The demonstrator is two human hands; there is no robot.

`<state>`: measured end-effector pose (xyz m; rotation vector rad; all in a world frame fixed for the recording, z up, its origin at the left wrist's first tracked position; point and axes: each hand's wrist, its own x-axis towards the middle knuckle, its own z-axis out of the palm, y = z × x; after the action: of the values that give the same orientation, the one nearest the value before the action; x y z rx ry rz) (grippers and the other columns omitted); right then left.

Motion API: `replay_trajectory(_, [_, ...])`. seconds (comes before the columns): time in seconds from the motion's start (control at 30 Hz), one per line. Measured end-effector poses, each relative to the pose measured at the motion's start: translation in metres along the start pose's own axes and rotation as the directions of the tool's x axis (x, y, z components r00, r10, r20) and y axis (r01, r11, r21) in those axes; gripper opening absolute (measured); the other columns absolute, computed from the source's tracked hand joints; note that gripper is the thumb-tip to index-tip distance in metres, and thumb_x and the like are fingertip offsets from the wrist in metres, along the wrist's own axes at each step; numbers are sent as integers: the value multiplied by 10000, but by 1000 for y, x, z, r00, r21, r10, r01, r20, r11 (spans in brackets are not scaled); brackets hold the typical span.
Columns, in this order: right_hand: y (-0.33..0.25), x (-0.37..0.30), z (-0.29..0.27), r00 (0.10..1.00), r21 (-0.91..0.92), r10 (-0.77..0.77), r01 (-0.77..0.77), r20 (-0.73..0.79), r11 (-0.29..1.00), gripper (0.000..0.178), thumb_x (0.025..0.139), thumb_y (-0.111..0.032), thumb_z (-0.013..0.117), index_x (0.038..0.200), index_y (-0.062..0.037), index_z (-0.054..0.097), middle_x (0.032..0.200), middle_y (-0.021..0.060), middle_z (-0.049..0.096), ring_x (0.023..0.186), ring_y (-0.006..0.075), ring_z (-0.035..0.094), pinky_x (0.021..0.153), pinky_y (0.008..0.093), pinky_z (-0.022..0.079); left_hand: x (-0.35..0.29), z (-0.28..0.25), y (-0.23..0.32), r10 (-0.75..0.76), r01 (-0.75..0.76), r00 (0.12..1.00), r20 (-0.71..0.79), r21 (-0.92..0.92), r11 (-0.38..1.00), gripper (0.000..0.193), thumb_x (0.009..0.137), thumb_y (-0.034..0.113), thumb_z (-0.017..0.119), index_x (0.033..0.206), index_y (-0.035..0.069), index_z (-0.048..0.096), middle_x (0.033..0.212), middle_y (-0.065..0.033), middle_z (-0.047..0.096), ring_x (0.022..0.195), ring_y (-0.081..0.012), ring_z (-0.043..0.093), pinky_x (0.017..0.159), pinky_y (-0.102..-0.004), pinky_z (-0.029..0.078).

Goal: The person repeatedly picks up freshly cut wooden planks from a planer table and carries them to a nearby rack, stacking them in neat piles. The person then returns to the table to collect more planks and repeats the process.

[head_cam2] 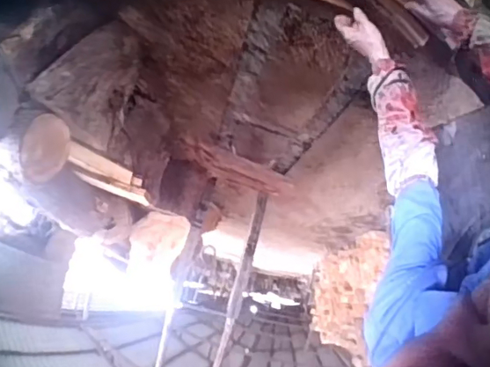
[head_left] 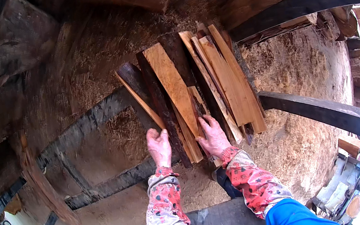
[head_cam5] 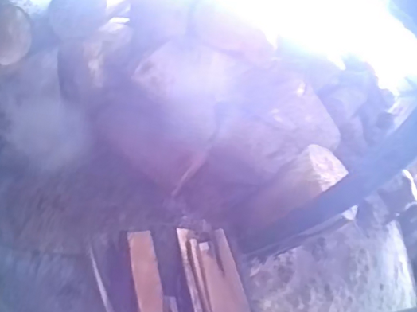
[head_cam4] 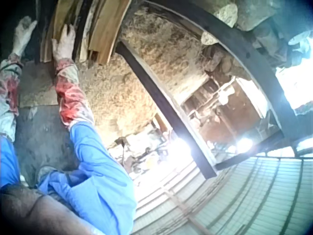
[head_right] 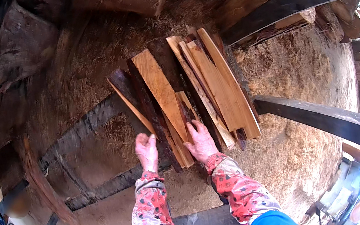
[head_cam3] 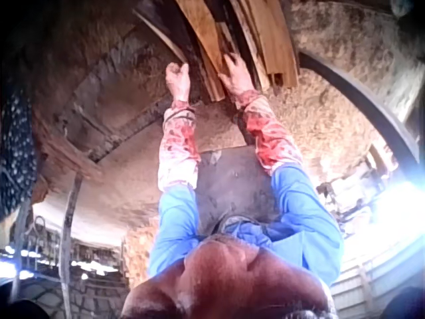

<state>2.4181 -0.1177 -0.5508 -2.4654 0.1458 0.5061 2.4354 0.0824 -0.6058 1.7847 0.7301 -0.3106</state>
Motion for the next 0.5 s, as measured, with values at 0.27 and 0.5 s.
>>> replay_trajectory(0.27, [8, -14, 11, 999, -3, -37, 36, -31, 999, 755, 736, -167, 770, 1378, 7, 412, 1409, 235, 374, 1308, 422, 357, 1102, 454, 326, 81, -11, 17, 315, -315, 949, -6, 10, 949, 582, 943, 189, 573, 1416, -65, 349, 1350, -290, 497, 1210, -336, 549, 1006, -375, 440])
replay_trajectory(0.5, [12, -15, 9, 997, -15, -61, 60, -42, 998, 766, 729, -165, 772, 1387, -3, 415, 1404, 234, 379, 1301, 422, 363, 1099, 451, 328, 98, -9, 33, 305, -295, 936, 176, -77, 952, 544, 926, 116, 571, 1393, -87, 378, 1371, -259, 498, 1284, -286, 499, 1075, -347, 385])
